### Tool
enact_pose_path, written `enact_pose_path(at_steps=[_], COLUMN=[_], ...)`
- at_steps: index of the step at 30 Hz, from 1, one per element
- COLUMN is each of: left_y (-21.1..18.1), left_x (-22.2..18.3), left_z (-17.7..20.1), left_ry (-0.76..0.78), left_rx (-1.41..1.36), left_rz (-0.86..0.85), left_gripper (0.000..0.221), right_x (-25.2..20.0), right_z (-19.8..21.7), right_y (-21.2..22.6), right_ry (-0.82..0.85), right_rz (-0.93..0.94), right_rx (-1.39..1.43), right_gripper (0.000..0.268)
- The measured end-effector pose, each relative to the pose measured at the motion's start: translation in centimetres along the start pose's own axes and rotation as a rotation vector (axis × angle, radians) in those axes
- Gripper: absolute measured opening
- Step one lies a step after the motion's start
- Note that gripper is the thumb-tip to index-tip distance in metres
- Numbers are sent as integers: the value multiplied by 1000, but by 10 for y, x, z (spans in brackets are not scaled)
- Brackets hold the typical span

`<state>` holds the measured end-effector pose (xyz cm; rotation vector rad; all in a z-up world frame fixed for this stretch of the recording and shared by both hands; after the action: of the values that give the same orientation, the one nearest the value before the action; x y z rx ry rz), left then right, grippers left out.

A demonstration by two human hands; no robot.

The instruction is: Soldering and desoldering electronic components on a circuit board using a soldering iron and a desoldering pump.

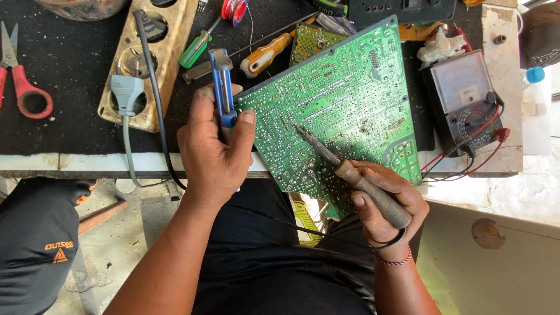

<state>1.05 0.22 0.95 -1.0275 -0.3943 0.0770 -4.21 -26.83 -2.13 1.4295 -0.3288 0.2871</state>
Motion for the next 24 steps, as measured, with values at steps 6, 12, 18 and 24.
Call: enact_pose_path(at_steps=[6,12,18,24], left_y=[-9,-30,-69,-71], left_x=[0,-10,-2,5], left_z=[4,27,65,69], left_ry=[37,67,208,94], left_rx=[-153,-180,-861,-955], left_rz=[21,33,337,548], left_gripper=[31,40,66,44], right_x=[3,5,3,3], right_z=[-2,-4,-4,-4], right_y=[0,7,8,7], right_ry=[12,6,-3,-10], right_rz=[49,23,15,11], right_rx=[11,-13,6,-19], right_gripper=[32,30,32,33])
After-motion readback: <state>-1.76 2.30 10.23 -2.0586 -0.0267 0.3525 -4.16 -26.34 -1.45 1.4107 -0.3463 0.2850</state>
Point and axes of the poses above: each hand's wrist, its own x-axis towards the middle knuckle, its own z-axis out of the back of the hand, y = z × x, the point moved 1 cm from there along x, towards the middle knuckle, and after that the axes turned 4 degrees about x, right-handed, at the moved point
